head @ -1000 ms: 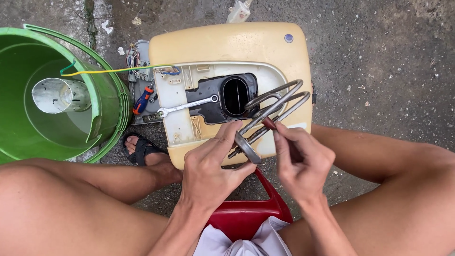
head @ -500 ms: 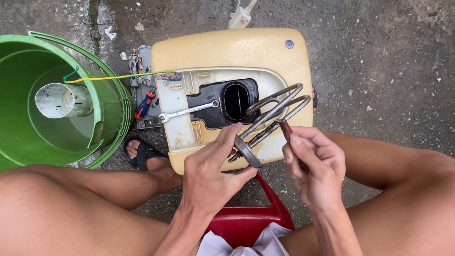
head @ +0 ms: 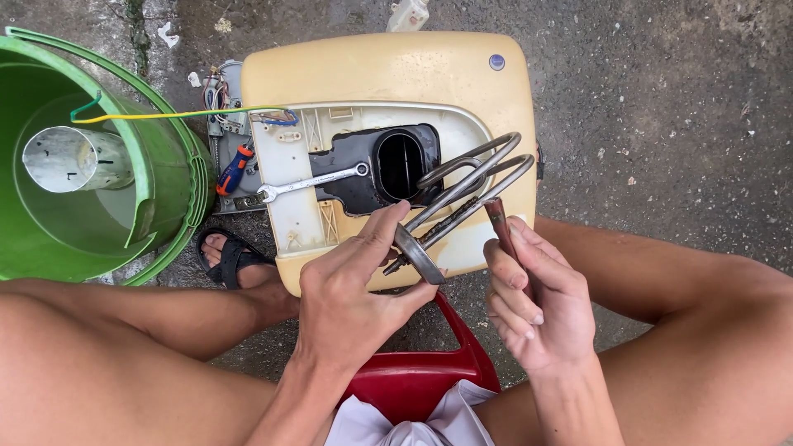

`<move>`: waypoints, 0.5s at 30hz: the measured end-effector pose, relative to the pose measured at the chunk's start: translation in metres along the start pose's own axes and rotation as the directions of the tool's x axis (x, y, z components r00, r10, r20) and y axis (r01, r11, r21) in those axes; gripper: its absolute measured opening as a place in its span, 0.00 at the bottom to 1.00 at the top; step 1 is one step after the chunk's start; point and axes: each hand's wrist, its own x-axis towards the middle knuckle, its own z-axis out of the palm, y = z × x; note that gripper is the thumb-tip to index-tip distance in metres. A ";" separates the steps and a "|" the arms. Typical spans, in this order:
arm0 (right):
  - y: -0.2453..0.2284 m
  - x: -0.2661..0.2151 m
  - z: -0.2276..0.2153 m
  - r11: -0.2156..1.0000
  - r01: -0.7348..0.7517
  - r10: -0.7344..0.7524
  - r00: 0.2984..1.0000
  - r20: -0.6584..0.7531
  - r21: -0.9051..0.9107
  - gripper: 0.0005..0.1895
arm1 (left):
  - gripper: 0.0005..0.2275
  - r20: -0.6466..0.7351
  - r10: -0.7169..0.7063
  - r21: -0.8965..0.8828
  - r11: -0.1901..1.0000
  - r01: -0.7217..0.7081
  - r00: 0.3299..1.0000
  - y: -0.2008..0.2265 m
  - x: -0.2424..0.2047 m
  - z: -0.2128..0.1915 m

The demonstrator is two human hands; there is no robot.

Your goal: Rinsing and cleaning a heating element from a water heater, followed by disassembly using tools.

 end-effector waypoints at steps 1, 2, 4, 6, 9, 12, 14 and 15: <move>0.000 0.000 0.000 1.000 -0.003 0.003 1.000 -0.010 -0.001 0.08 | 0.33 0.003 -0.004 -0.006 1.000 0.004 1.000 0.001 0.000 -0.001; 0.004 0.002 0.002 1.000 -0.005 0.005 1.000 -0.011 -0.002 0.08 | 0.33 0.003 -0.007 -0.006 1.000 0.007 1.000 0.001 0.000 0.001; 0.014 0.005 0.005 0.706 0.361 -0.374 0.921 0.112 -0.609 0.04 | 0.33 0.005 -0.024 -0.015 1.000 0.025 1.000 0.000 -0.001 0.002; 0.028 0.010 -0.005 0.304 0.454 -0.520 0.816 0.253 -0.838 0.01 | 0.33 0.000 -0.019 -0.013 1.000 0.019 1.000 -0.002 -0.001 0.002; 0.038 0.005 -0.013 -0.251 0.460 -0.486 0.701 0.522 -0.852 0.04 | 0.34 0.005 -0.017 -0.041 0.999 0.017 1.000 -0.004 -0.006 0.000; 0.026 0.011 -0.009 -0.381 0.462 -0.426 0.681 0.595 -0.801 0.04 | 0.33 0.008 -0.020 -0.064 0.998 0.020 1.000 -0.002 -0.005 -0.003; 0.026 0.007 -0.002 -0.430 0.411 -0.459 0.666 0.587 -0.803 0.03 | 0.30 0.004 -0.030 -0.072 0.997 0.030 1.000 0.001 -0.008 -0.003; 0.032 0.005 0.002 -0.404 0.483 -0.383 0.682 0.623 -0.777 0.04 | 0.30 -0.002 -0.018 -0.064 0.998 0.018 1.000 -0.002 -0.008 -0.001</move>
